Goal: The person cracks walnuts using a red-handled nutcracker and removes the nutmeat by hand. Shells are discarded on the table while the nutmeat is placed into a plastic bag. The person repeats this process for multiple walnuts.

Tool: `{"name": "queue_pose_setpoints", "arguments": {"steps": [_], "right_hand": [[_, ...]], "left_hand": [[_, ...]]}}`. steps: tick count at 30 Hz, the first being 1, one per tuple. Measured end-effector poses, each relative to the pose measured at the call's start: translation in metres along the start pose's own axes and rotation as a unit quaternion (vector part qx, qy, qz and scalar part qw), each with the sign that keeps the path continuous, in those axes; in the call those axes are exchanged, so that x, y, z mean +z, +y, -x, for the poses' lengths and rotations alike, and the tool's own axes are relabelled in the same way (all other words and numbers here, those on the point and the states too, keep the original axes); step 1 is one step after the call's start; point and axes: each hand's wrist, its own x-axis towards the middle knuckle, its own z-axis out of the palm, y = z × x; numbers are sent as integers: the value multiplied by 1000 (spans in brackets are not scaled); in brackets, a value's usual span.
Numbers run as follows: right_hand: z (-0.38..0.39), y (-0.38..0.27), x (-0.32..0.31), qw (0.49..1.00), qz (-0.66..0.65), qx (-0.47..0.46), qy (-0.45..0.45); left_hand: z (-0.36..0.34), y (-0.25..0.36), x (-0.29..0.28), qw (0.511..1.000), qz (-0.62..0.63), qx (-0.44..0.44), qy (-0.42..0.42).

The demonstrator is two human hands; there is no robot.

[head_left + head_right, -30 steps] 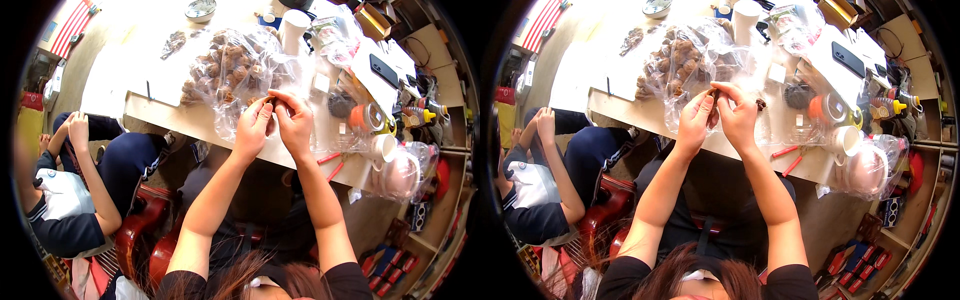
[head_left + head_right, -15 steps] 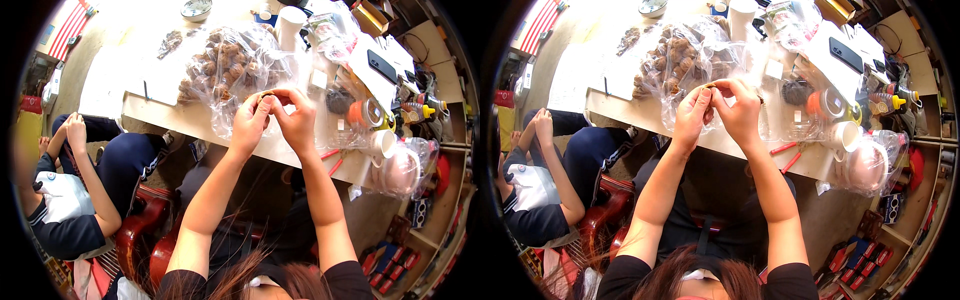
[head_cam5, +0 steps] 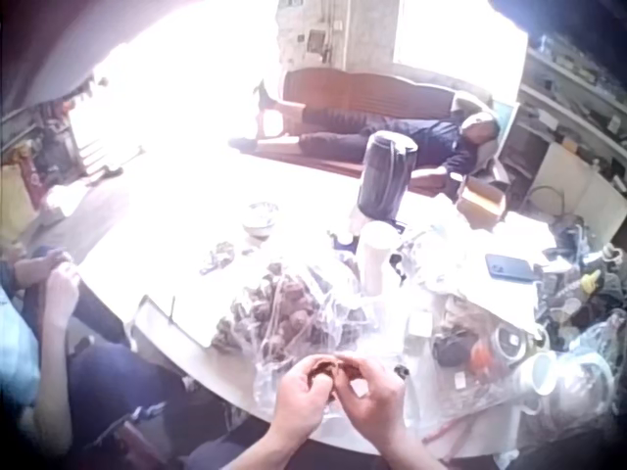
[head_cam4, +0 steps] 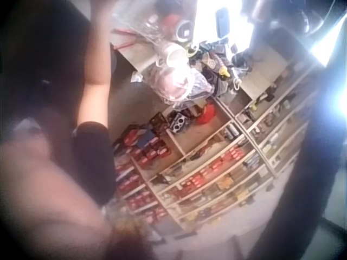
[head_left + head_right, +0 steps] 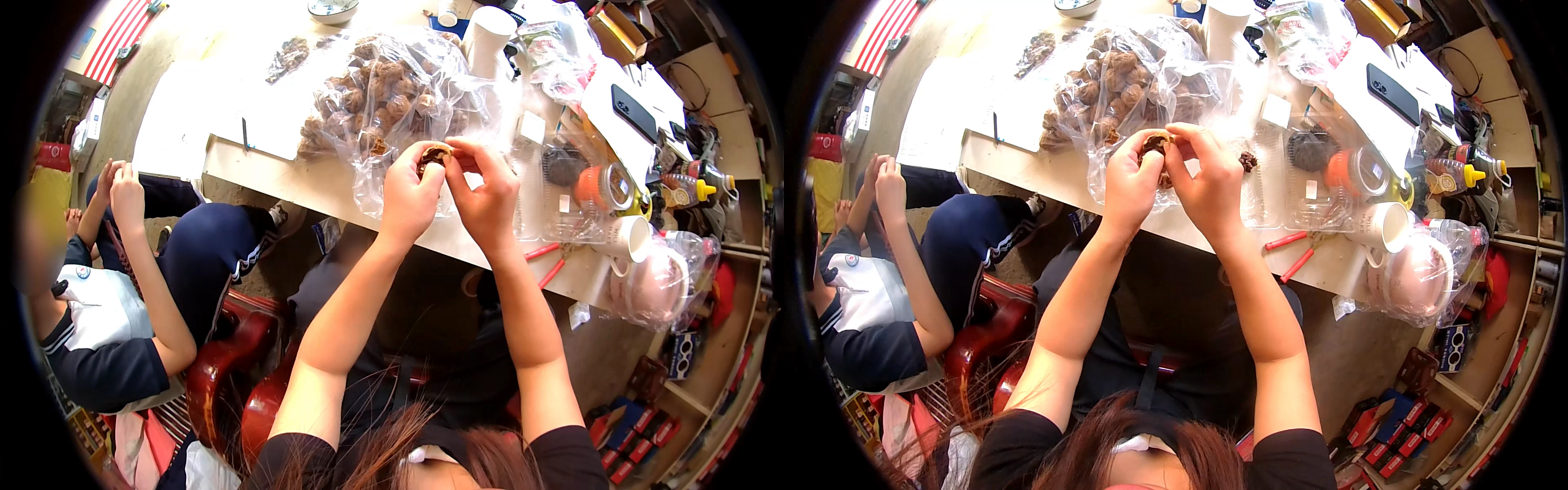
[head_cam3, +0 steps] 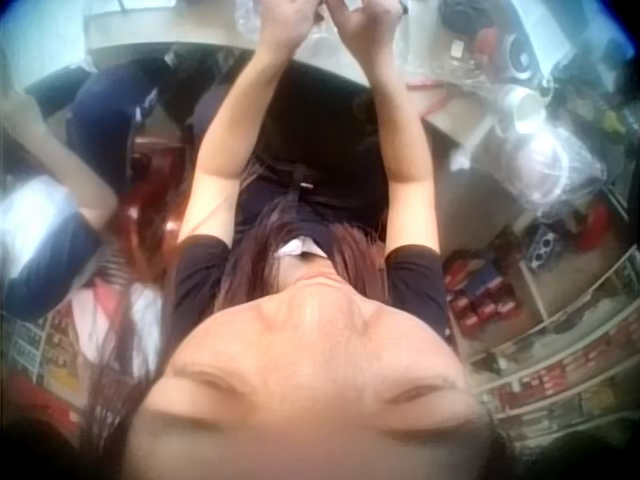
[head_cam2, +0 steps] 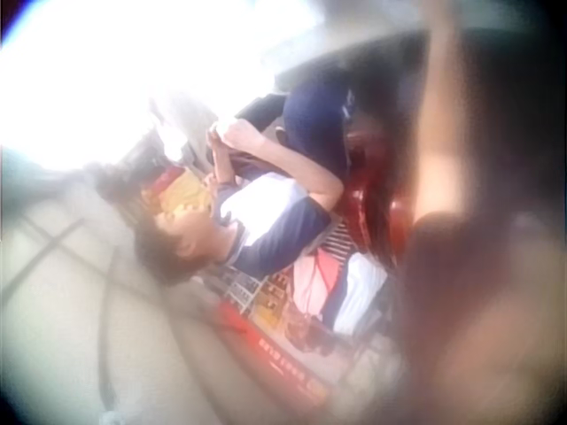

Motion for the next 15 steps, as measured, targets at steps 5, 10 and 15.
{"name": "queue_pose_setpoints", "arguments": {"steps": [5,10,15], "right_hand": [[-3,1,-1,1000,0,5,3],[-2,-1,-2,1000,0,-16,1],[-1,-4,1,998,17,-64,9]], "left_hand": [[2,3,2,999,39,10,-20],[1,9,2,994,89,-58,-24],[2,1,2,998,58,-17,-16]]}}
